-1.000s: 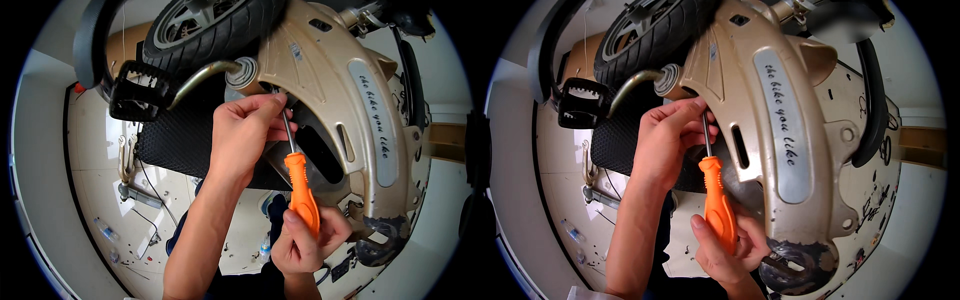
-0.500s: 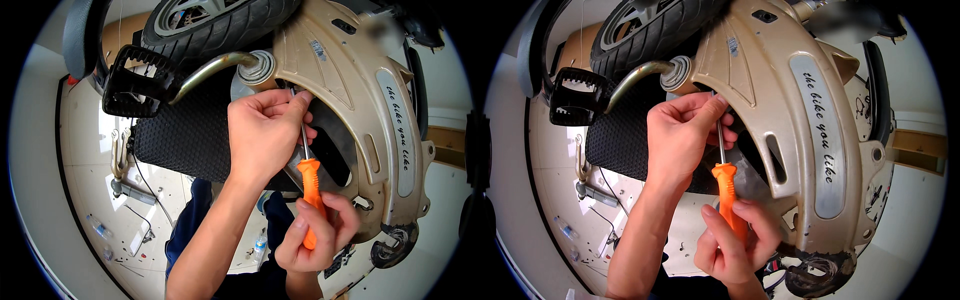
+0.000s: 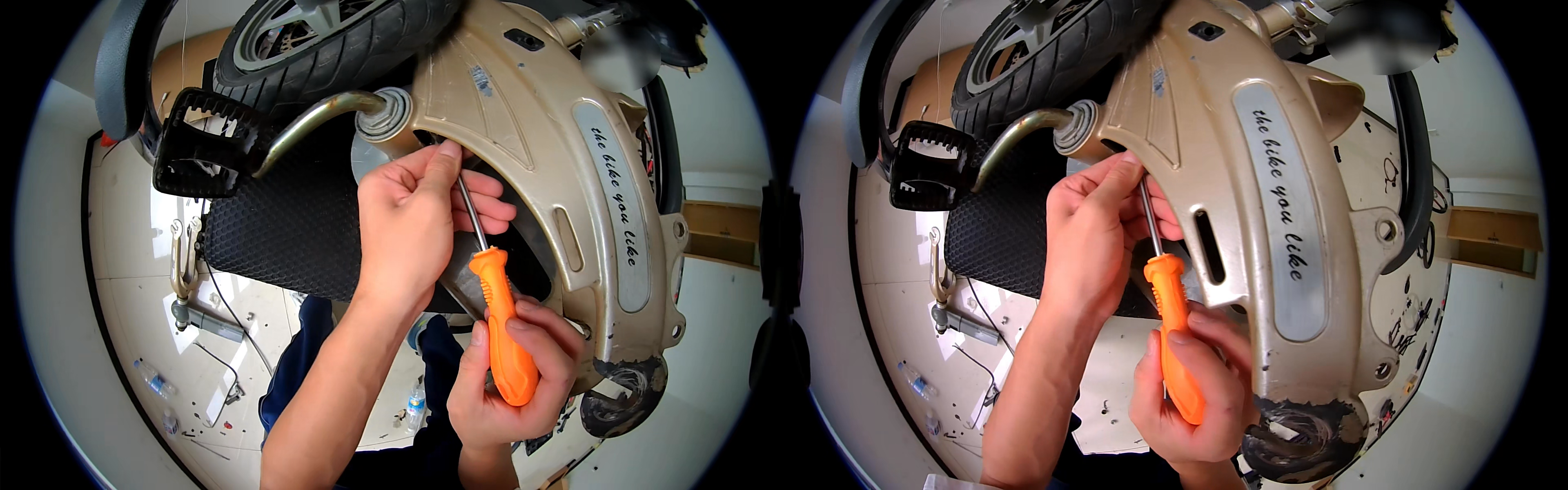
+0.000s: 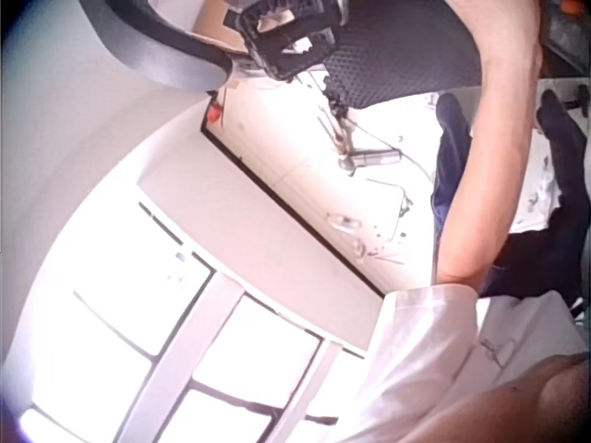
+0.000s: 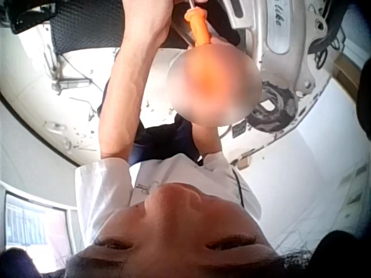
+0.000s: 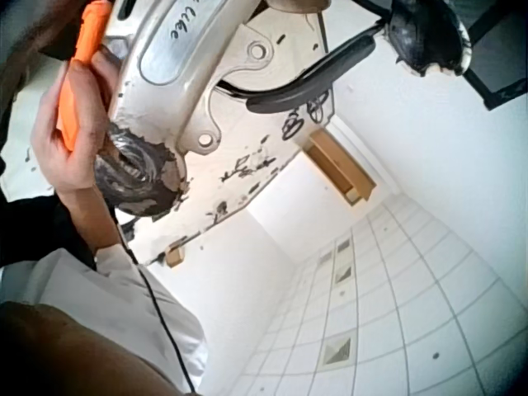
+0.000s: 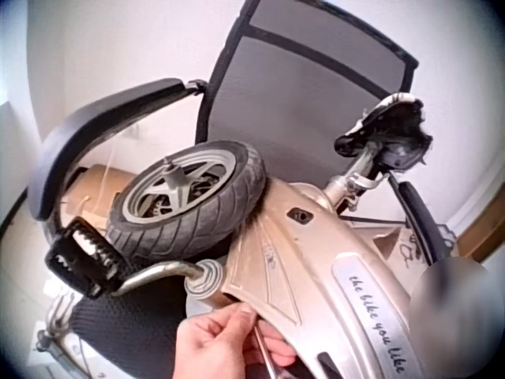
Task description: The person uses an orange-handled screwdriver to tighten screws on the beige front fairing of a scooter. The scooter is positioned on a chair while the person works on the front section, repeatedly turning the screwdriver to secure the panel.
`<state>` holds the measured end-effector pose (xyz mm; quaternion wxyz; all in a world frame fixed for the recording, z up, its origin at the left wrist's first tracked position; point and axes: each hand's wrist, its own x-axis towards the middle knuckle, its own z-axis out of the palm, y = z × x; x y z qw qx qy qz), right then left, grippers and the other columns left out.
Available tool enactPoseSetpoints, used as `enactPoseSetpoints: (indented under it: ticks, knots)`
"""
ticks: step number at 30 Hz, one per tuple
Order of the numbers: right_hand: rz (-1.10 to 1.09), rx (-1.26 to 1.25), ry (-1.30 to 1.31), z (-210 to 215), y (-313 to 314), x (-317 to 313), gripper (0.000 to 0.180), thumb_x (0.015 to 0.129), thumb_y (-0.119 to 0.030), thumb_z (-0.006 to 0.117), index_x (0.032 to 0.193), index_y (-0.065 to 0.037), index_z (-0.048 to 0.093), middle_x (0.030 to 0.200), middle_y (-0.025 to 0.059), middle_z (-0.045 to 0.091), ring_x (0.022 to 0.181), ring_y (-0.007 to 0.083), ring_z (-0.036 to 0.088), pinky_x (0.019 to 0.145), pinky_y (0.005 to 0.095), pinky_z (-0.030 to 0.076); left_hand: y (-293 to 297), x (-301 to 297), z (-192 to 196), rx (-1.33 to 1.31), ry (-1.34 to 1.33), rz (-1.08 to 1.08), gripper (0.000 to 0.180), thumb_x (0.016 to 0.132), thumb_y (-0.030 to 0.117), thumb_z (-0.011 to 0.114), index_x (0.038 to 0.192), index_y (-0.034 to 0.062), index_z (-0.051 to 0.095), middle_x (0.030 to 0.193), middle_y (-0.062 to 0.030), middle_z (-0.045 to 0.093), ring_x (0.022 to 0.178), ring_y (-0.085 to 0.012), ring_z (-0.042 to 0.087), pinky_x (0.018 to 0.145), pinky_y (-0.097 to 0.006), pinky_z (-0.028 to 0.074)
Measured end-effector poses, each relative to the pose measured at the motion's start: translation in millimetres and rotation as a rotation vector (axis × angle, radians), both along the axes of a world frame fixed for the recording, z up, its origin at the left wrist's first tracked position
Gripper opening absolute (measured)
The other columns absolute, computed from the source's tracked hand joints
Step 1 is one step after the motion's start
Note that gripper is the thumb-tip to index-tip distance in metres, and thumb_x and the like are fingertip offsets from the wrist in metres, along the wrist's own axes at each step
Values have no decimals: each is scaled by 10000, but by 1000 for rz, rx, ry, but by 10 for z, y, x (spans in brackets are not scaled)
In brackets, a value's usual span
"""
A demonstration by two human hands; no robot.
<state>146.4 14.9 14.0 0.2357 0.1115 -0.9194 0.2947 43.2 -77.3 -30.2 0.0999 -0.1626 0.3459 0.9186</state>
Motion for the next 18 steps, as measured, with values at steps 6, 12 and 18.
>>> enactPoseSetpoints:
  ticks: [6, 12, 18]
  knots:
    - [-46, 14, 42, 72, -137, -32, 348, 783, 27, 709, 1058, 42, 496, 982, 161, 569, 895, 248, 603, 788, 310, 537, -35, -18, 7, 61, -30, -4, 299, 987, 197, 455, 900, -49, 602, 782, -151, 658, 637, -204, 664, 619, -288, 557]
    - [-186, -287, 89, -103, -186, -37, 188, 835, 25, 663, 935, 67, 509, 897, 206, 608, 580, 151, 619, 603, 256, 535, -32, 12, 10, 253, -68, -15, 277, 970, 173, 460, 937, -59, 609, 832, -162, 667, 709, -204, 668, 701, -310, 565]
    - [-310, -431, -150, 62, -180, -78, 201, 909, -45, 575, 959, 97, 442, 605, 105, 596, 435, 112, 558, 520, 200, 487, -82, 7, 32, 299, -164, -29, 199, 955, 111, 528, 999, -61, 619, 920, -179, 672, 800, -236, 692, 764, -336, 589]
